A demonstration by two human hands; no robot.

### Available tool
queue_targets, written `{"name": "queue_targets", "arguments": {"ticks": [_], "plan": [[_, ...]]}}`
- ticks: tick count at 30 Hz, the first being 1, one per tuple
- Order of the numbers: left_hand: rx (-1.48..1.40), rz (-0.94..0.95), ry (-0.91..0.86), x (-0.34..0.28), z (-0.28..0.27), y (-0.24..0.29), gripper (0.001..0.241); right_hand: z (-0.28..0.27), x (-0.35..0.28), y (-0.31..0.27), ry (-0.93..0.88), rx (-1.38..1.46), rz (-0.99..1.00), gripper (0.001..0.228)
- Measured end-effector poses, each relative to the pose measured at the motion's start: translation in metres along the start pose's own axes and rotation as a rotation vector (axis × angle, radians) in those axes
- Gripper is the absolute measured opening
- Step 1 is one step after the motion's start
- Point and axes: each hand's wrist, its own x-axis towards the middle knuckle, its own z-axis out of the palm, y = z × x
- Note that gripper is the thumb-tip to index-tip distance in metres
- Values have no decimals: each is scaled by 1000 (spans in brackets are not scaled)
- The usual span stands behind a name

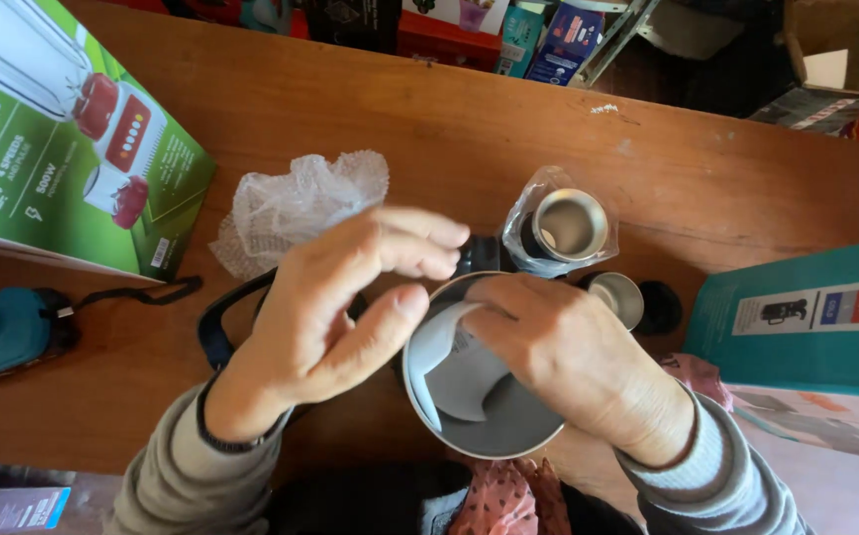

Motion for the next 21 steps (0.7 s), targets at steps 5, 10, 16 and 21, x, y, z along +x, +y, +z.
{"name": "queue_targets", "arguments": {"ticks": [5,10,16,21], "plan": [[129,-77,-43,-15,9,4,33,-18,-3,2,209,-166,20,20],[327,-149,-73,-21,22,20,80,-33,2,11,239,45,45,12],[425,-160,-104,-16,20,36,19,-35,7,9,280,137,41,21],[457,-190,-210,-9,9,32,35,-40,-7,6,318,129,0,25]]}}
